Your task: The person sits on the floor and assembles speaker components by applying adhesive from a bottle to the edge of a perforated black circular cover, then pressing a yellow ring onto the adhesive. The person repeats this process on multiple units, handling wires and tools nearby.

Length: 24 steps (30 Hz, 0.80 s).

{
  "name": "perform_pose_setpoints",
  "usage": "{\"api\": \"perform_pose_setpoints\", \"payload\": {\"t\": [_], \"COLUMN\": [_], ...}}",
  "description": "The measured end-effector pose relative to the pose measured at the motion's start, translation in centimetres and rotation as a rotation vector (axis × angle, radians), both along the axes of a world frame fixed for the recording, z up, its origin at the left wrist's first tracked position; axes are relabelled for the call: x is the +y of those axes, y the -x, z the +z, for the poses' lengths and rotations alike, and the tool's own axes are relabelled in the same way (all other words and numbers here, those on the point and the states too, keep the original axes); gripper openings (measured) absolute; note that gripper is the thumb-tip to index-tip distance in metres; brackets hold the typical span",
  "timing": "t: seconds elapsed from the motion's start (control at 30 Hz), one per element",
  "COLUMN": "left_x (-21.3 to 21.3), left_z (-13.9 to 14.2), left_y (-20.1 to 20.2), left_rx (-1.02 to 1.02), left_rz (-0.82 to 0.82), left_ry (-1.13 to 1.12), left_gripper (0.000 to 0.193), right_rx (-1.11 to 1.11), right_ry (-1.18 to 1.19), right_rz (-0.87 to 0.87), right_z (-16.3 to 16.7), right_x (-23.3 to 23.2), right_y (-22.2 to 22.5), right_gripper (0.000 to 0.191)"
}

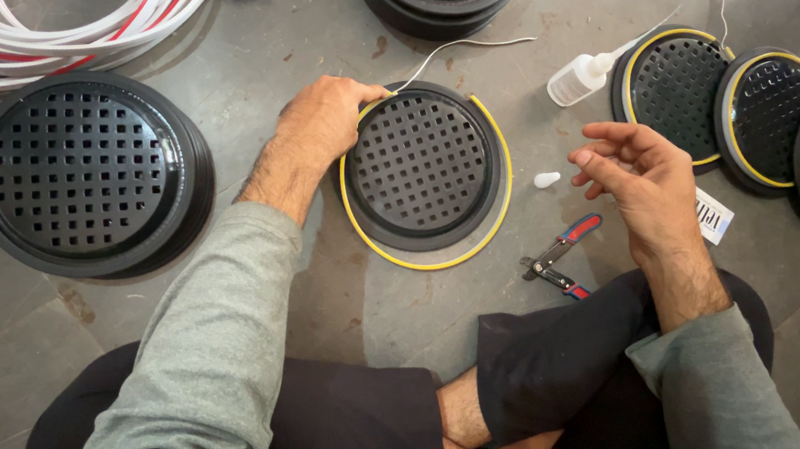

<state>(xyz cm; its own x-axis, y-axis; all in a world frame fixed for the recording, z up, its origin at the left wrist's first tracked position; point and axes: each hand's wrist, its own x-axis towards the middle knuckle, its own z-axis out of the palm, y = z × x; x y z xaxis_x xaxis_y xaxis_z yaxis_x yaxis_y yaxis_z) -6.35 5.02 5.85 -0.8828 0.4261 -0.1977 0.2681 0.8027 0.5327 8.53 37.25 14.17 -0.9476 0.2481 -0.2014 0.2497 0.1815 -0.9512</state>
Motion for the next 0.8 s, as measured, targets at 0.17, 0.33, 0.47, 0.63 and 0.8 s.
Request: {"api": "perform_pose_setpoints", "payload": {"t": [0.17, 0.33, 0.47, 0.63, 0.8], "left_x": [0.0, -0.1, 0.0, 0.0, -0.2], "left_z": [0.0, -0.1, -0.1, 0.1, 0.1], "left_y": [0.0, 0.0, 0.2, 0.1, -0.3], "left_rx": [0.004, 0.009, 0.015, 0.013, 0.045], "left_rz": [-0.005, -0.006, -0.027, -0.002, 0.024], "left_ry": [0.002, -0.015, 0.006, 0.016, -0.007], "left_gripper": [0.044, 0.043, 0.046, 0.047, 0.041], "right_rx": [-0.006, -0.005, 0.088, 0.164, 0.270], "right_ry": [-0.012, 0.031, 0.094, 0.142, 0.045], "right_rz": [-0.003, -0.025, -0.155, -0.188, -0.320], "right_z": [0.0, -0.2, -0.6, -0.7, -1.6], "right_x": [0.0, 0.3, 0.7, 1.5, 2.5], "right_y": [0.0, 0.0, -0.1, -0.3, -0.5], "right_gripper": [0.032, 0.029, 0.025, 0.033, 0.041]}}
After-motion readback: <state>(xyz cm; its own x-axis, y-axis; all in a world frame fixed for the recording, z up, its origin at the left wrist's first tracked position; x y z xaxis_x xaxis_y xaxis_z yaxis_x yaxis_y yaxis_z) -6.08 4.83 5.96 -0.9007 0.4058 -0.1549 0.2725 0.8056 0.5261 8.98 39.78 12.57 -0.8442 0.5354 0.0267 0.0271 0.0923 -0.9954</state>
